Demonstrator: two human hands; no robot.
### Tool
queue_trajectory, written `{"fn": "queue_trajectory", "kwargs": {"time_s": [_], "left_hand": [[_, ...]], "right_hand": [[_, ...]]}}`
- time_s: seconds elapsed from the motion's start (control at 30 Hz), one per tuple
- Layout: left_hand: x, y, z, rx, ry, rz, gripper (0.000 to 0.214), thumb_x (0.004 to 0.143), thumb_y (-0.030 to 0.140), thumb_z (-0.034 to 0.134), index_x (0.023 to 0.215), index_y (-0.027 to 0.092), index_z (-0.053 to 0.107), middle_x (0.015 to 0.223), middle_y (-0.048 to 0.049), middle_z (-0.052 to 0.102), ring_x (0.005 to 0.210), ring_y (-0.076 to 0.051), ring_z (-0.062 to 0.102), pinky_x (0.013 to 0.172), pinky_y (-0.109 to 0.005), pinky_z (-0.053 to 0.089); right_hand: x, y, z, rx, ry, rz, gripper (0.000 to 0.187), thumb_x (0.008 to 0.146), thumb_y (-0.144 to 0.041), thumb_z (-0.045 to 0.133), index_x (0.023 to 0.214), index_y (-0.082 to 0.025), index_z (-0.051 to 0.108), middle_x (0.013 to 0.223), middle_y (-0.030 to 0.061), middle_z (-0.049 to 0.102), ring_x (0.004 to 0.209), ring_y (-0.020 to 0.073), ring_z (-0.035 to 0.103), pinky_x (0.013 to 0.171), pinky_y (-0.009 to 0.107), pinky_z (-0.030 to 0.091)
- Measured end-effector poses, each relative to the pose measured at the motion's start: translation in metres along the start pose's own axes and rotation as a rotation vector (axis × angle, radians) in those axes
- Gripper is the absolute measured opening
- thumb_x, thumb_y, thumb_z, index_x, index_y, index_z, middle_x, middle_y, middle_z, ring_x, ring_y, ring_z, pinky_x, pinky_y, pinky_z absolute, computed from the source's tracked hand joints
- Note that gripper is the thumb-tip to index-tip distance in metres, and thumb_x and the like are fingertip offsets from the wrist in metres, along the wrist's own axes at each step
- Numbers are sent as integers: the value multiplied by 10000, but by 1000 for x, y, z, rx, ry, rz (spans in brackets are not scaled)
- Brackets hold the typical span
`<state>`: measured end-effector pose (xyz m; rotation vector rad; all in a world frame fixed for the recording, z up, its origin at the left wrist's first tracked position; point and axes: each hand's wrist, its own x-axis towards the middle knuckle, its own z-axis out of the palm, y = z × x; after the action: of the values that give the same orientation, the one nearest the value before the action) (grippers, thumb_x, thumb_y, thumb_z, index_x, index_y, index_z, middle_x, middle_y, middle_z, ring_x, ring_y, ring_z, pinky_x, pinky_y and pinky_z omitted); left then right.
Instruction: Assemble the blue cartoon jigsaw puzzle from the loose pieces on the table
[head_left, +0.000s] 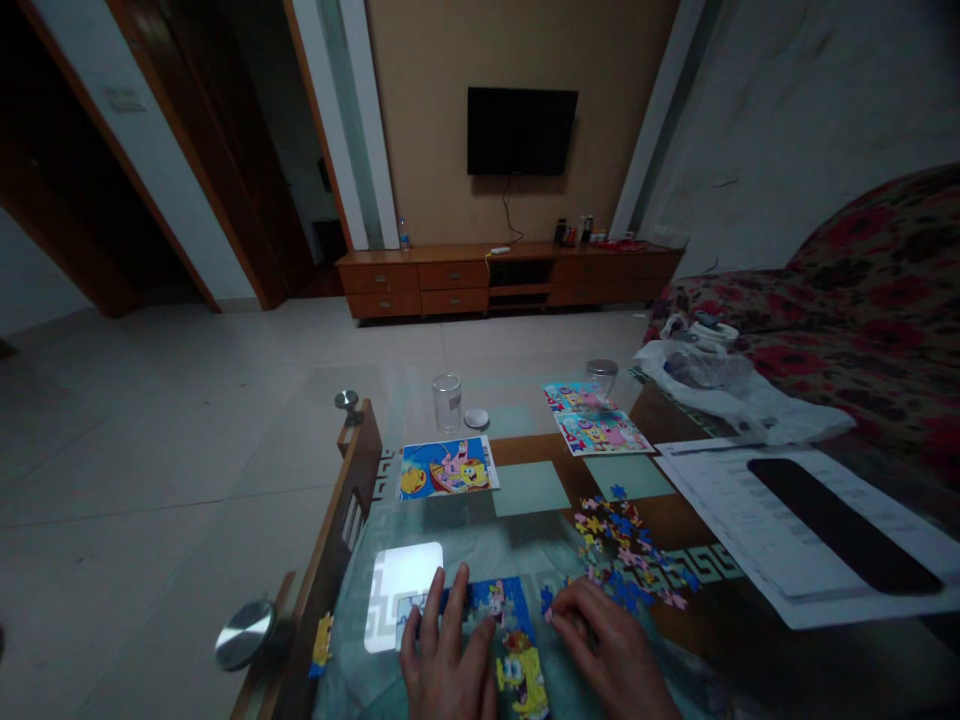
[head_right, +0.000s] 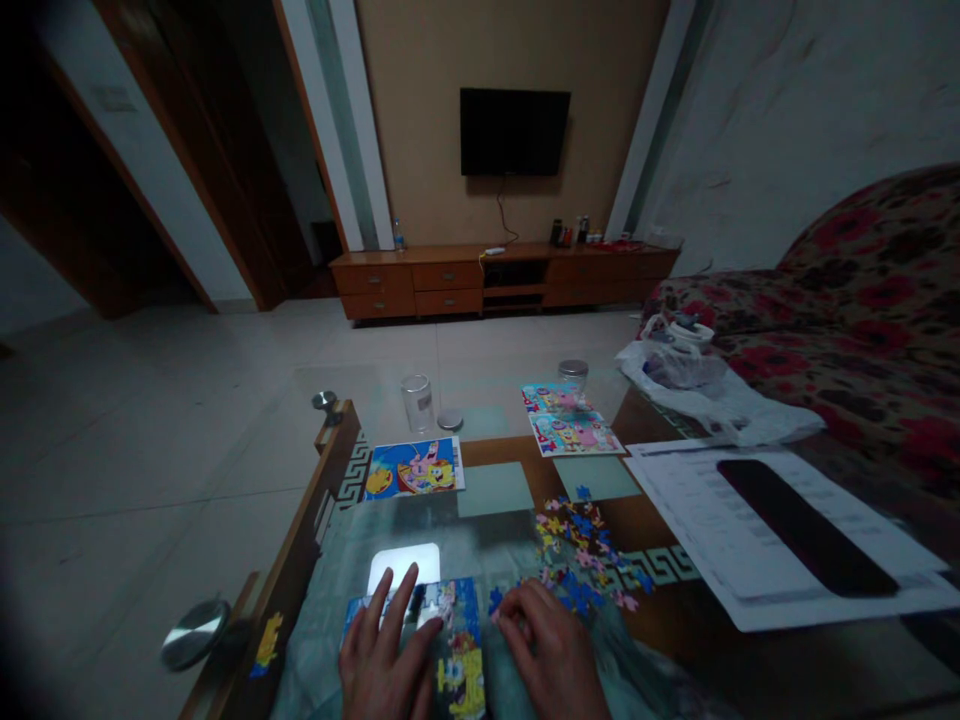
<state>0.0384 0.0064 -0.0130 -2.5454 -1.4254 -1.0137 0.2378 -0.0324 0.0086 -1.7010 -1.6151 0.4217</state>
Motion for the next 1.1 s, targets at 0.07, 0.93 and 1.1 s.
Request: {"fn": "queue_trajectory", "kwargs": {"time_s": [0.07, 0.93, 1.1], "left_hand": [[0, 0, 1, 4, 6, 9, 367, 668, 82, 595, 948, 309, 665, 1357, -108, 547, 1302, -365, 415, 938, -583, 383], [-1, 0, 10, -44, 107, -38, 252, 761, 106, 493, 883, 268, 642, 1316, -110, 580, 1296, -318, 424, 952, -548, 364], [-1, -1, 10, -78, 127, -59, 228, 789, 128, 473, 896, 249, 633, 1319, -131, 575, 1302, -316, 422, 953, -547, 369]], "right_hand": [[0, 1, 1, 4, 4, -5, 154, 905, -220, 502, 775, -221, 584, 722, 13, 600, 616, 192, 584, 577, 301, 450], [-2, 5, 2, -5, 1, -19, 148, 914, -241, 508, 790, -223, 588, 717, 5, 594, 609, 186, 586, 565, 290, 444], [-2, 4, 1, -6, 2, -27, 164, 920, -240, 493, 787, -219, 587, 715, 8, 591, 612, 186, 586, 566, 292, 446]]}}
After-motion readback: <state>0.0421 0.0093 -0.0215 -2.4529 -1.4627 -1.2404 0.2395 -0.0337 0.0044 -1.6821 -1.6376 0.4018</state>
